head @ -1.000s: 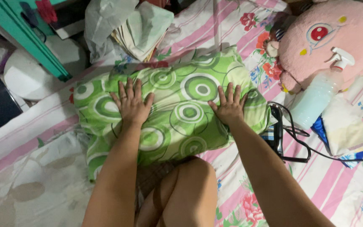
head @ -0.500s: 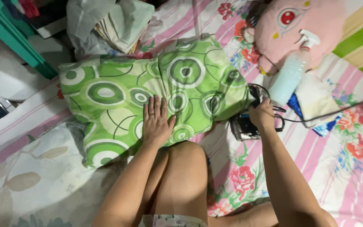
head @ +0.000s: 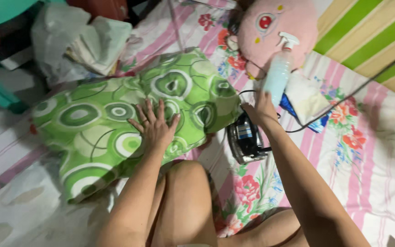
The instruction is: The person places a pillowcase over a pillow and then irons the pillowcase by hand using a clothes iron and a spray bottle.
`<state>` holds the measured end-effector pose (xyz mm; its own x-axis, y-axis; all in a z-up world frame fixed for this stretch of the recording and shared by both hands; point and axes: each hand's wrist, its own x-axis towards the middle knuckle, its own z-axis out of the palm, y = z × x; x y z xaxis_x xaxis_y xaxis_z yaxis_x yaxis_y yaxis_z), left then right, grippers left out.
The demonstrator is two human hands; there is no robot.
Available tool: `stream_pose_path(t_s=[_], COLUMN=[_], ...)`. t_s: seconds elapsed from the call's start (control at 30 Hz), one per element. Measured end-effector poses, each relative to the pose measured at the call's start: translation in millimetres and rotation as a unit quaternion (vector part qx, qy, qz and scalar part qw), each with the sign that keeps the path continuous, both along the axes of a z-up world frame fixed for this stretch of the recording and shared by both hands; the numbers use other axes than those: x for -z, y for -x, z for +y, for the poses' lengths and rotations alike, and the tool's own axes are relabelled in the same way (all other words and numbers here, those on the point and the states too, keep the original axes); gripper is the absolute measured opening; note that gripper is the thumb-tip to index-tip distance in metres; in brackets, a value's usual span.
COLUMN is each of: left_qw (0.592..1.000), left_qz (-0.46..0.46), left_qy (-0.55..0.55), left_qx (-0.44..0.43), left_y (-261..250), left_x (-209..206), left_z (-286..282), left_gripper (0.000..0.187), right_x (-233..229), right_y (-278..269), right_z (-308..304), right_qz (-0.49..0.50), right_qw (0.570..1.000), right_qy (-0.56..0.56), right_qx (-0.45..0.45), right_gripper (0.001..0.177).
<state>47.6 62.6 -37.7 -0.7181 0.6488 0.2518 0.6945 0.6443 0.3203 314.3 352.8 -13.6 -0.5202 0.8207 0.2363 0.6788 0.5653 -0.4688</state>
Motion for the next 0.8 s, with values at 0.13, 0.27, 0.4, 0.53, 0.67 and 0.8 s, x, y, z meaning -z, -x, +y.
stream_pose_path(t_s=[0.13, 0.27, 0.4, 0.53, 0.67, 0.8], left_qw=[0.996, 0.991, 0.988, 0.992, 0.993, 0.995], left_qz=[0.087, 0.134, 0.144, 0.125, 0.114, 0.098], left_qy=[-0.003, -0.023, -0.042, 0.005, -0.003, 0.001], left_qx=[-0.014, -0.018, -0.020, -0.026, -0.025, -0.016], left_y=[-3.6, 3.9, 7.8, 11.8, 10.8, 11.7], left_x=[21.2, 47.1, 62.9, 67.9, 66.2, 63.4], left_z=[18.1, 16.5, 24.4, 26.4, 26.4, 22.1], left_gripper=[0.078, 0.074, 0.073, 0.074, 0.074, 0.075], right_x=[2.1, 49.1, 74.0, 61.4, 31.3, -14.7], right_y=[41.5, 43.0, 25.8, 24.2, 35.4, 71.2], right_z=[117.5, 219.4, 246.3, 239.4, 198.7, 129.6], right_qz=[0.170, 0.110, 0.103, 0.062, 0.084, 0.138], right_qw=[0.965, 0.905, 0.921, 0.902, 0.942, 0.955], right_qy=[-0.059, -0.011, 0.076, 0.146, 0.041, -0.201], right_qx=[0.191, 0.411, 0.369, 0.401, 0.323, 0.171], right_gripper=[0.085, 0.128, 0.140, 0.128, 0.110, 0.108])
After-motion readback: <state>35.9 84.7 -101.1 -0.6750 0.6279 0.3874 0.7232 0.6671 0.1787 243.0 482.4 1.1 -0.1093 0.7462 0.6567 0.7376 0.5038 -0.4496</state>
